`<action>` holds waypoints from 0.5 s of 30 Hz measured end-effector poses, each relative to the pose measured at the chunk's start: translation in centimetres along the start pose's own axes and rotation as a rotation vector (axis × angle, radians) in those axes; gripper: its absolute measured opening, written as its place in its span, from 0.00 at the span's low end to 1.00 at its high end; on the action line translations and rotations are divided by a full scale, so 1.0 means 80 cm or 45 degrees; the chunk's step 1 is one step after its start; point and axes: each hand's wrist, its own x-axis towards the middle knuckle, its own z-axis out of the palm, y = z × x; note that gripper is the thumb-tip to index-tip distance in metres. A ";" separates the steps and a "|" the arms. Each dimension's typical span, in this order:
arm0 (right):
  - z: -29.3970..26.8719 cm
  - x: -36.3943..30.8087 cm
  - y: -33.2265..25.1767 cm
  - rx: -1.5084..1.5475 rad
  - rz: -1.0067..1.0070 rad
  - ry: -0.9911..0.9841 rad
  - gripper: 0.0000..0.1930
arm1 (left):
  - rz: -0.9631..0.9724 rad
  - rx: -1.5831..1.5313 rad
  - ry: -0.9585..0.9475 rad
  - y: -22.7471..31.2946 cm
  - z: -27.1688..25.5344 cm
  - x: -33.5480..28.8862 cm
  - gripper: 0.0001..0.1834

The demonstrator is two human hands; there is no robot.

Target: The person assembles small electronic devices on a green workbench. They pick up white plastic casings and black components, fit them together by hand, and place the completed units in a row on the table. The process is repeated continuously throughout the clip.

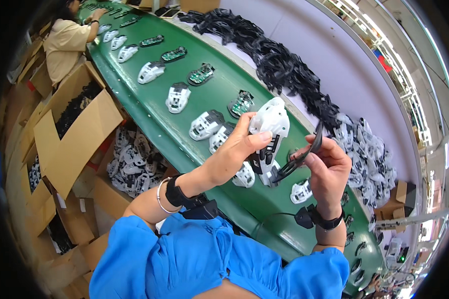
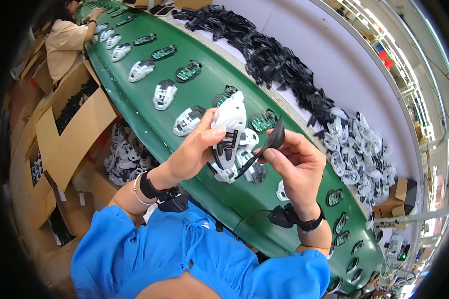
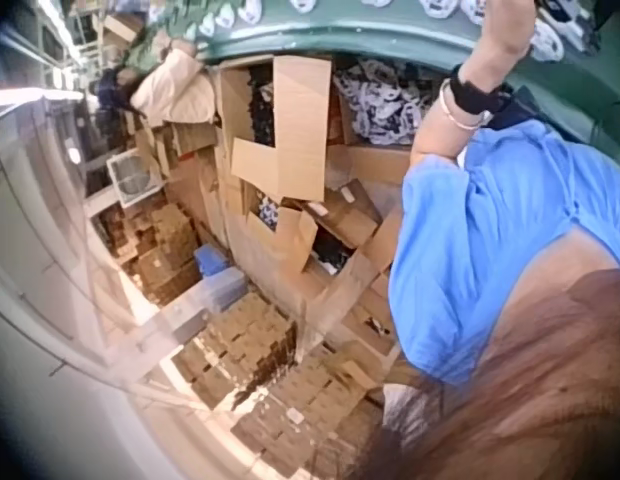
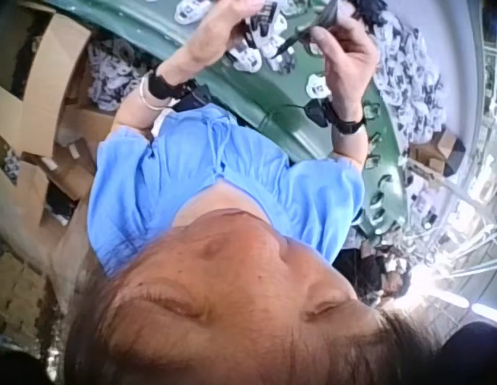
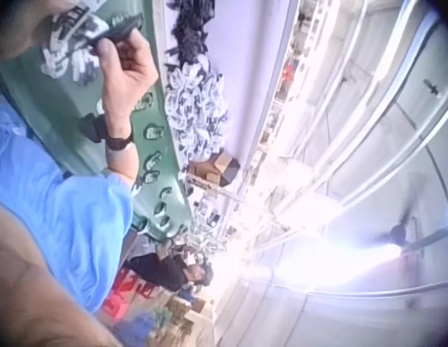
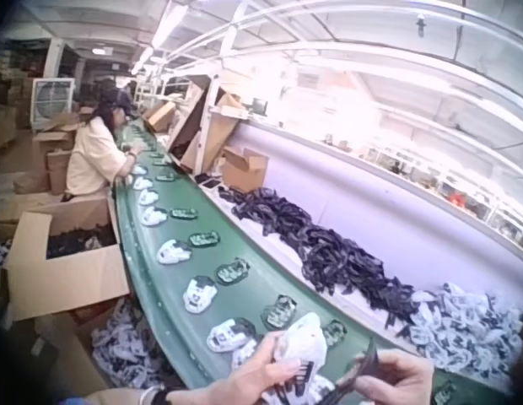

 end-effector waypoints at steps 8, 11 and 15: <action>-0.009 -0.076 -0.008 -0.056 -0.076 0.262 0.15 | 0.213 0.390 -0.168 -0.018 0.053 -0.024 0.35; -0.010 -0.093 -0.007 -0.115 -0.140 0.304 0.14 | 0.236 0.479 -0.188 -0.026 0.063 -0.031 0.36; -0.006 -0.108 -0.010 -0.233 -0.102 0.377 0.14 | 0.302 0.625 -0.215 -0.040 0.066 -0.035 0.38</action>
